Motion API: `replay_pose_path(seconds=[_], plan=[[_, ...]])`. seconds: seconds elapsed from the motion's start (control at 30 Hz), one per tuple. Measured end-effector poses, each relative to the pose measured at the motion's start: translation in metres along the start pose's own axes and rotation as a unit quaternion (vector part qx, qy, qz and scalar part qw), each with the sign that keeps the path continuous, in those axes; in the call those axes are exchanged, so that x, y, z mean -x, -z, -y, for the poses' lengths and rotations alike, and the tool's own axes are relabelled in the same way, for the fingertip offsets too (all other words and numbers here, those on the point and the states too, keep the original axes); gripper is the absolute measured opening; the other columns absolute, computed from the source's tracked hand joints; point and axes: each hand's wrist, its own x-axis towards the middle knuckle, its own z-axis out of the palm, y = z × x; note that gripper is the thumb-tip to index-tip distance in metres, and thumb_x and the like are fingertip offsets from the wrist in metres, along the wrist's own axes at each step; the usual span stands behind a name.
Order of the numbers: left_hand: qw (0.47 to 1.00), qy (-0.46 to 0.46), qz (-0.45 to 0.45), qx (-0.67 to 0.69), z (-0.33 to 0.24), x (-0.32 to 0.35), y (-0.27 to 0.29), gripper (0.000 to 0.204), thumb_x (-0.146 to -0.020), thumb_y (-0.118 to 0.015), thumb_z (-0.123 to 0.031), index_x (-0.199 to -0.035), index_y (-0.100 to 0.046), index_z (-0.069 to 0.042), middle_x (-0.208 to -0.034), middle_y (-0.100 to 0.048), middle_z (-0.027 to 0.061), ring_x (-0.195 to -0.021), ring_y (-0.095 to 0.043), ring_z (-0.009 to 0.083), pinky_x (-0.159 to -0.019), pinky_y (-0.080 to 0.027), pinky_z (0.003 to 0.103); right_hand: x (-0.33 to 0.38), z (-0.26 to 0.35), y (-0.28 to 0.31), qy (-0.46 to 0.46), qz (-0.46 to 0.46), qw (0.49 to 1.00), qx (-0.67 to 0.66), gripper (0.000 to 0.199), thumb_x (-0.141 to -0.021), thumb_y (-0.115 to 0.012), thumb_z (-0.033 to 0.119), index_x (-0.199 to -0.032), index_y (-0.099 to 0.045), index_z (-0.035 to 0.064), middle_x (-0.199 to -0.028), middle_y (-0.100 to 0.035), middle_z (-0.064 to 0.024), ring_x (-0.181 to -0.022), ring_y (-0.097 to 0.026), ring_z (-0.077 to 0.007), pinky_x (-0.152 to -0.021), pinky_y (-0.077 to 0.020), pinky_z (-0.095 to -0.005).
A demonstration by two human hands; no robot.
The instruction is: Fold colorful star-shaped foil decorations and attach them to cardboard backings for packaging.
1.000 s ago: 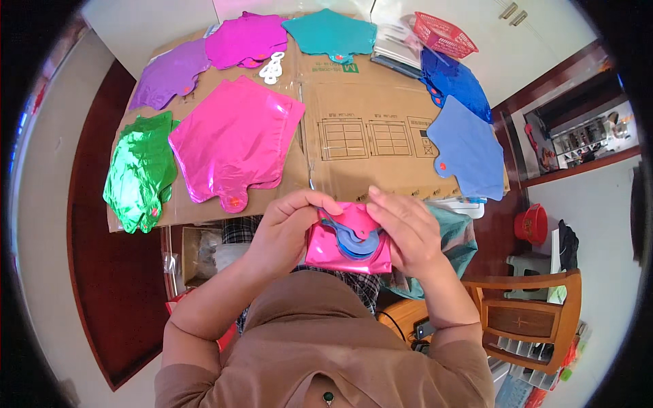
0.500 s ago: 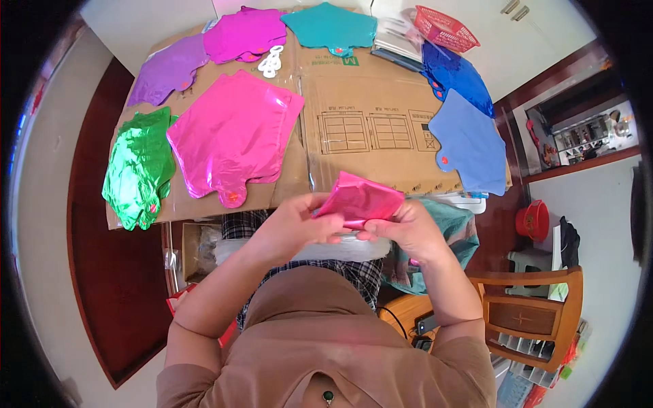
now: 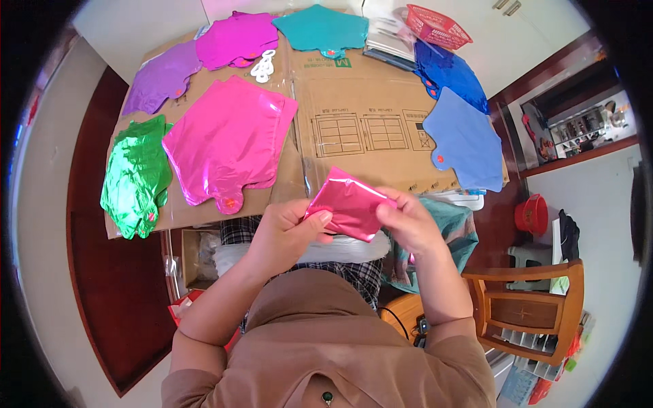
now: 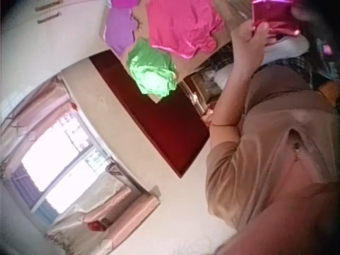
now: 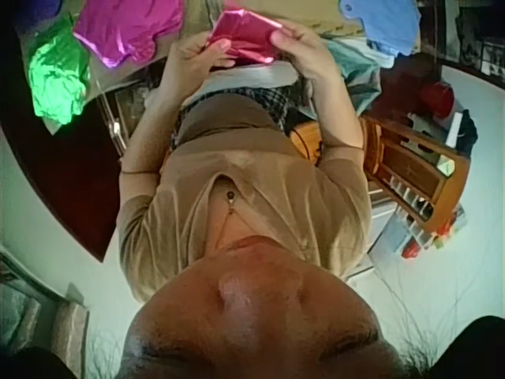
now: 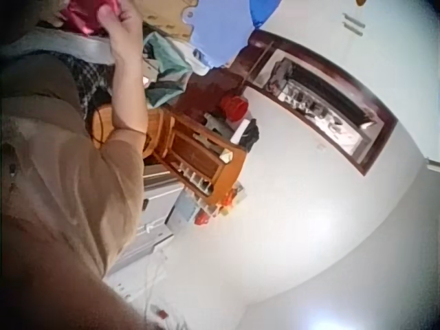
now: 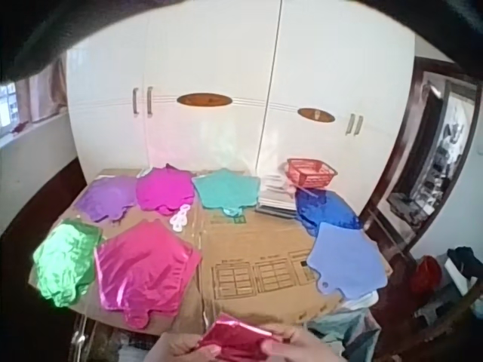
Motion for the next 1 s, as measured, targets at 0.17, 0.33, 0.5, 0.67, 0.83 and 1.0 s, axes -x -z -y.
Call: replay_pose_path(seconds=[0.17,0.33,0.5,0.67,0.83,1.0], plan=[[1.0,-0.005,0.028,-0.007,0.008,0.003,0.002,0.023,-0.095,-0.054,-0.012,-0.11,-0.062,0.003,-0.096,-0.067,0.0086,-0.084,-0.063,0.013,-0.071,-0.054,0.027,-0.014,0.012,0.01,-0.011,0.036,0.983,0.177,0.018,-0.092,-0.062,0.016,-0.097,-0.065,-0.0007,-0.083,-0.064,0.0011,-0.075,-0.055,-0.0045,-0.068,-0.0458,-0.0219],[0.982,0.1,-0.099,0.123,0.042,-0.018,-0.005,0.022,-0.095,-0.054,-0.014,-0.109,-0.06,0.002,-0.101,-0.065,0.0101,-0.083,-0.065,0.0169,-0.074,-0.056,0.031,-0.049,-0.001,0.007,0.109,-0.05,0.893,0.434,0.02,-0.085,-0.066,0.013,-0.1,-0.064,0.0005,-0.091,-0.067,-0.0051,-0.079,-0.06,-0.0141,-0.07,-0.0479,-0.0292],[0.957,0.108,-0.169,0.209,0.068,-0.008,-0.025,0.02,-0.097,-0.052,-0.014,-0.107,-0.06,0.001,-0.102,-0.065,0.0115,-0.086,-0.066,0.0215,-0.081,-0.056,0.037,-0.052,0.011,-0.004,0.361,0.1,0.631,0.68,0.057,-0.081,-0.067,0.023,-0.131,-0.048,0.0026,-0.137,-0.046,-0.0149,-0.127,-0.042,-0.0318,-0.105,-0.0326,-0.044],[0.944,0.127,-0.179,0.245,0.076,-0.011,-0.024,0.019,-0.097,-0.052,-0.015,-0.107,-0.06,-0.001,-0.099,-0.066,0.0097,-0.087,-0.067,0.0203,-0.081,-0.055,0.038,-0.058,-0.018,0.007,0.297,0.236,0.585,0.717,0.075,-0.085,-0.055,0.046,-0.14,-0.035,-0.0001,-0.15,-0.029,-0.0159,-0.141,-0.023,-0.0302,-0.115,-0.0157,-0.0464],[0.941,0.139,-0.183,0.247,0.073,-0.01,-0.021,0.018,-0.096,-0.052,-0.014,-0.107,-0.06,-0.001,-0.099,-0.066,0.0092,-0.086,-0.067,0.0195,-0.081,-0.056,0.037,-0.059,-0.014,0.002,0.282,0.246,0.558,0.74,0.076,-0.087,-0.052,0.047,-0.143,-0.03,0.0001,-0.151,-0.024,-0.0185,-0.142,-0.018,-0.0319,-0.115,-0.0115,-0.0462],[0.955,0.101,-0.15,0.237,0.06,-0.007,-0.021,0.021,-0.097,-0.051,-0.013,-0.11,-0.059,0.001,-0.102,-0.065,0.0105,-0.088,-0.066,0.0196,-0.083,-0.055,0.036,-0.06,0.002,0.011,0.211,0.148,0.791,0.554,0.068,-0.089,-0.058,0.037,-0.141,-0.033,0.0013,-0.146,-0.034,-0.0186,-0.134,-0.034,-0.0283,-0.11,-0.0258,-0.0437]])
